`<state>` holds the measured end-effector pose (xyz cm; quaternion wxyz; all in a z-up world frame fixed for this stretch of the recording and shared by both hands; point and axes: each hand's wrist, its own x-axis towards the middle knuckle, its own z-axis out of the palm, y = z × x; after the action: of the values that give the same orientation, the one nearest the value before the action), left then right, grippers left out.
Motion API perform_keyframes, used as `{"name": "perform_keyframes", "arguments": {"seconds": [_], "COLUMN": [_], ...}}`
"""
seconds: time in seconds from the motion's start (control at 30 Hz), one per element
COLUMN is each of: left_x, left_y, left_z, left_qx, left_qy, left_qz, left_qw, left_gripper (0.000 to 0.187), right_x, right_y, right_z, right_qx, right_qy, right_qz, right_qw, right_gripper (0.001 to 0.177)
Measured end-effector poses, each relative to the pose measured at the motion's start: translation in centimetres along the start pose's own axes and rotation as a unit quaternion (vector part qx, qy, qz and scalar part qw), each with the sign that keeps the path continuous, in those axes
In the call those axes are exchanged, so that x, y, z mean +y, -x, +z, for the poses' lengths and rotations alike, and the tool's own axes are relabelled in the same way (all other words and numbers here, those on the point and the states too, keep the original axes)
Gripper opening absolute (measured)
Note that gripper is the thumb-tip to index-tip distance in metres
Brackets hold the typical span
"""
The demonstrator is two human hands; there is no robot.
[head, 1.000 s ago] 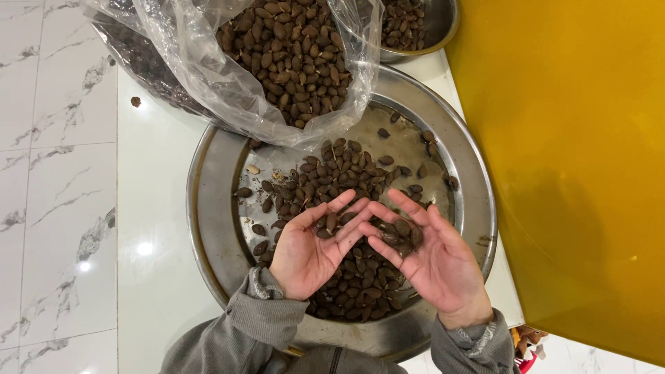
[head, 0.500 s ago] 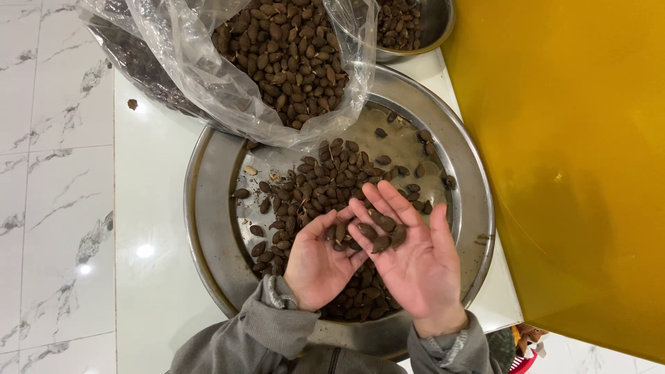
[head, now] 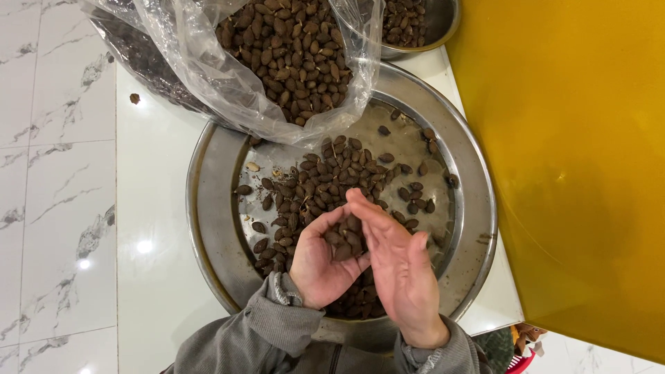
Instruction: The person repeatedly scoops dark seeds from a large metal tray, inspects them in both hands, and returns them to the tray. The person occasionally reaches into a plastic bag to add more seeds to the tray. The process is repetitive and focused on handling the seeds by hand.
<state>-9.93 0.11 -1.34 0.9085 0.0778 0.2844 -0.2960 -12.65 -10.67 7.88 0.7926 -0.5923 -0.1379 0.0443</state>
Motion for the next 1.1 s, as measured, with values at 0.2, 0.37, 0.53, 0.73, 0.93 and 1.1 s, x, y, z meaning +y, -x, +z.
{"name": "perform_keyframes", "arguments": {"seconds": [0.2, 0.37, 0.53, 0.73, 0.93, 1.1], "left_x": [1.1, 3.2, 8.1, 8.9, 6.0, 4.6], "left_y": [2.4, 1.1, 1.3, 1.8, 2.0, 0.8], "left_z": [3.3, 3.4, 8.0, 11.0, 9.0, 6.7], "left_qx": [0.022, -0.032, -0.133, -0.155, -0.084, -0.085], "left_qy": [0.015, 0.028, 0.006, -0.077, -0.054, -0.03], "left_qz": [-0.023, 0.002, 0.094, 0.148, 0.056, 0.015], "left_qw": [0.999, 0.999, 0.987, 0.974, 0.993, 0.996], "left_gripper": [0.037, 0.04, 0.037, 0.047, 0.056, 0.041], "right_x": [0.6, 2.3, 5.8, 2.9, -2.0, -1.8], "right_y": [-1.0, -1.3, 0.2, -2.0, -4.8, -6.1], "right_z": [-3.3, -7.9, -11.9, -9.2, -4.0, -3.4], "right_qx": [0.065, 0.221, 0.162, 0.181, 0.138, 0.034], "right_qy": [-0.098, 0.144, 0.328, 0.322, 0.437, 0.517], "right_qz": [-0.074, 0.062, 0.15, 0.14, -0.034, -0.007], "right_qw": [0.99, 0.963, 0.919, 0.919, 0.888, 0.855], "right_gripper": [0.059, 0.032, 0.05, 0.036, 0.028, 0.045]}}
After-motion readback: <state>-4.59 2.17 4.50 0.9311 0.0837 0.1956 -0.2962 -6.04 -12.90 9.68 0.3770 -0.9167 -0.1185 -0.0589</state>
